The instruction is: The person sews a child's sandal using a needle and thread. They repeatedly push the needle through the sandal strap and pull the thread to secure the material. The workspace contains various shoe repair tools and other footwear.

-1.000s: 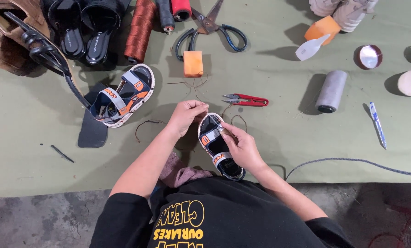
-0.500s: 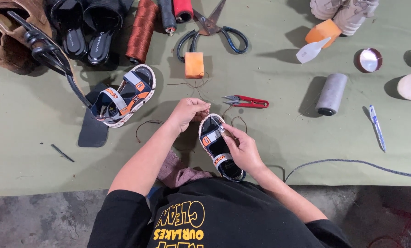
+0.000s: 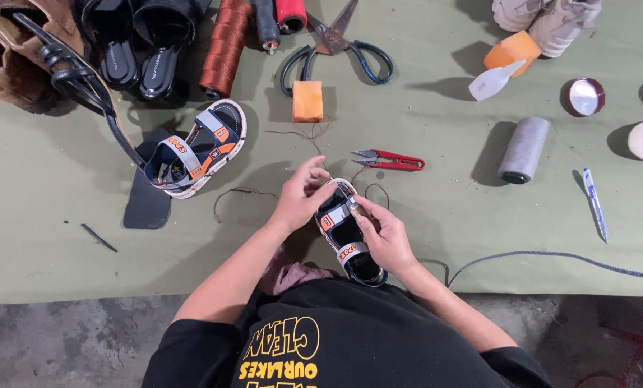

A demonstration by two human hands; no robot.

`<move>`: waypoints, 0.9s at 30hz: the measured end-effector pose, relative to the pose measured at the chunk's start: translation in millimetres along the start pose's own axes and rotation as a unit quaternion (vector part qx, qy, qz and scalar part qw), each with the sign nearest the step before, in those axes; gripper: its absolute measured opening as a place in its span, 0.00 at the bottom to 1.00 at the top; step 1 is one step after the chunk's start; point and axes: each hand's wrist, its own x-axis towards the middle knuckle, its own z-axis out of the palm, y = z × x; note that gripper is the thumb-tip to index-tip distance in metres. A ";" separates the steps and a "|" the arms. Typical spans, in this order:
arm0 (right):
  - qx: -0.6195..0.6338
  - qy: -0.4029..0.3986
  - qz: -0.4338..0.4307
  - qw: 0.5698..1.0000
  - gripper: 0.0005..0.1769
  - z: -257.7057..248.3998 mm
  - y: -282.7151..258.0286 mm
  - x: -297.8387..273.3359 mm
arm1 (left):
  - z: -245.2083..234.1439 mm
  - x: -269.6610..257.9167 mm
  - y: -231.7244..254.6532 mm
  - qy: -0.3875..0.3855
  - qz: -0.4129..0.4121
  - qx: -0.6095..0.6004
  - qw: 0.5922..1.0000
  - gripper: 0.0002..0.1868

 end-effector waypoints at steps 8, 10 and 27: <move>0.013 0.003 -0.008 1.000 0.20 -2.4 -6.2 -1.6 | 8.4 7.9 -22.1 -0.044 -0.043 -0.010 0.998 0.11; 0.013 0.001 -0.006 1.000 0.20 -2.2 -5.7 -2.0 | 8.2 7.5 -31.5 -0.039 -0.044 0.024 0.998 0.13; -0.166 -0.020 -0.018 0.986 0.20 -13.8 -2.9 -21.2 | -4.8 1.7 -19.0 -0.101 -0.101 0.033 0.989 0.08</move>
